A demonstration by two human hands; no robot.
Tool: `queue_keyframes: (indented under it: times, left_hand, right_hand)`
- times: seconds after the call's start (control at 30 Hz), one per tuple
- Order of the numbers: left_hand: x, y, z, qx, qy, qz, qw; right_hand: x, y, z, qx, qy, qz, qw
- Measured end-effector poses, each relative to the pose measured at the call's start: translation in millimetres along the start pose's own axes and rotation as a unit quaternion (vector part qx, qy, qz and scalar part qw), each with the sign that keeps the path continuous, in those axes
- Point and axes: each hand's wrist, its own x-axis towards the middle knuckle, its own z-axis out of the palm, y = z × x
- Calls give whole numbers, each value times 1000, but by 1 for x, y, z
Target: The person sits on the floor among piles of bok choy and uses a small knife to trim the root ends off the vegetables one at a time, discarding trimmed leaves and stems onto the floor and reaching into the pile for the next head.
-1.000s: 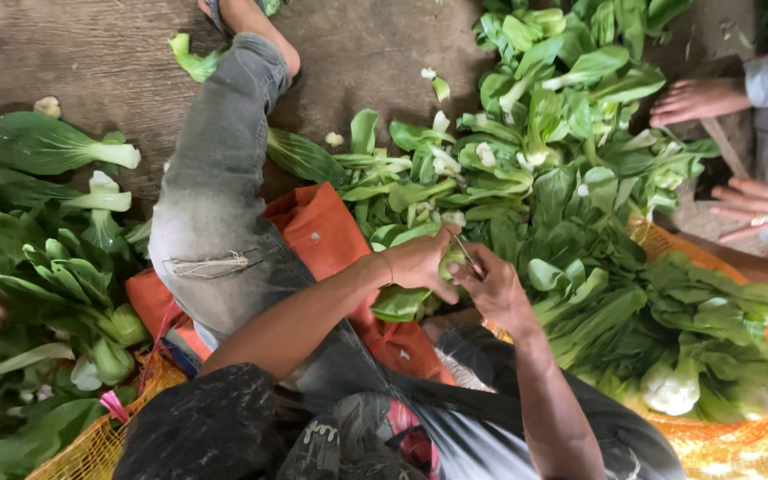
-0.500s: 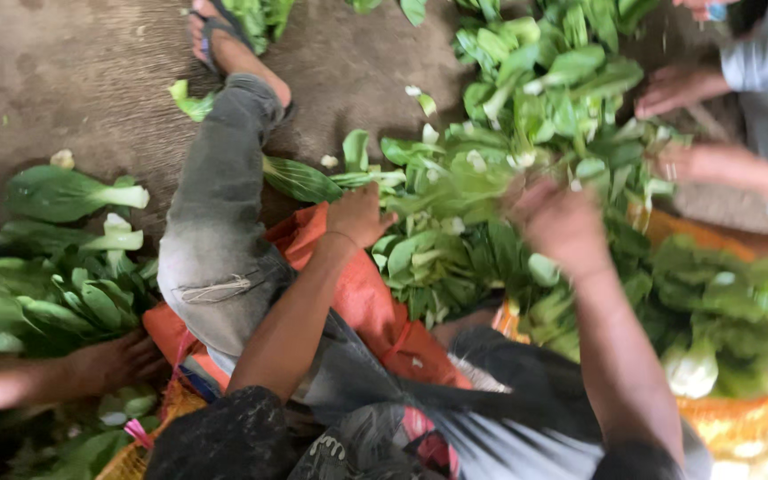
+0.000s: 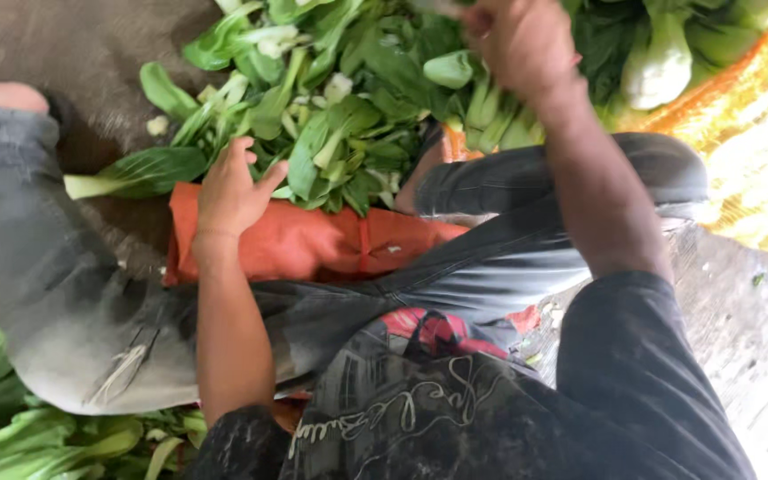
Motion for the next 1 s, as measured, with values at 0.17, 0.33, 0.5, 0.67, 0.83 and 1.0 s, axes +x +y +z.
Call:
queue_keyframes:
  times: [0.17, 0.33, 0.5, 0.67, 0.83, 1.0]
  left_hand:
    - [-1, 8, 3, 10, -44, -35, 998]
    - [-3, -2, 7, 20, -59, -33, 998]
    - [-2, -3, 11, 16, -56, -14, 998]
    - [-8, 5, 8, -4, -67, -13, 998]
    - [-13, 11, -1, -2, -75, -38, 996]
    - [-15, 12, -4, -10, -55, -24, 998]
  right_hand:
    - [-28, -25, 29, 77, -191, 75, 976]
    - [-38, -22, 25, -3, -172, 108, 979]
    - [-71, -47, 43, -107, -477, 47, 871]
    - [-112, -57, 68, -121, -499, 28, 858]
    - [-123, -55, 80, -184, -425, -25, 886]
    - [-111, -53, 64, -213, -427, -35, 878]
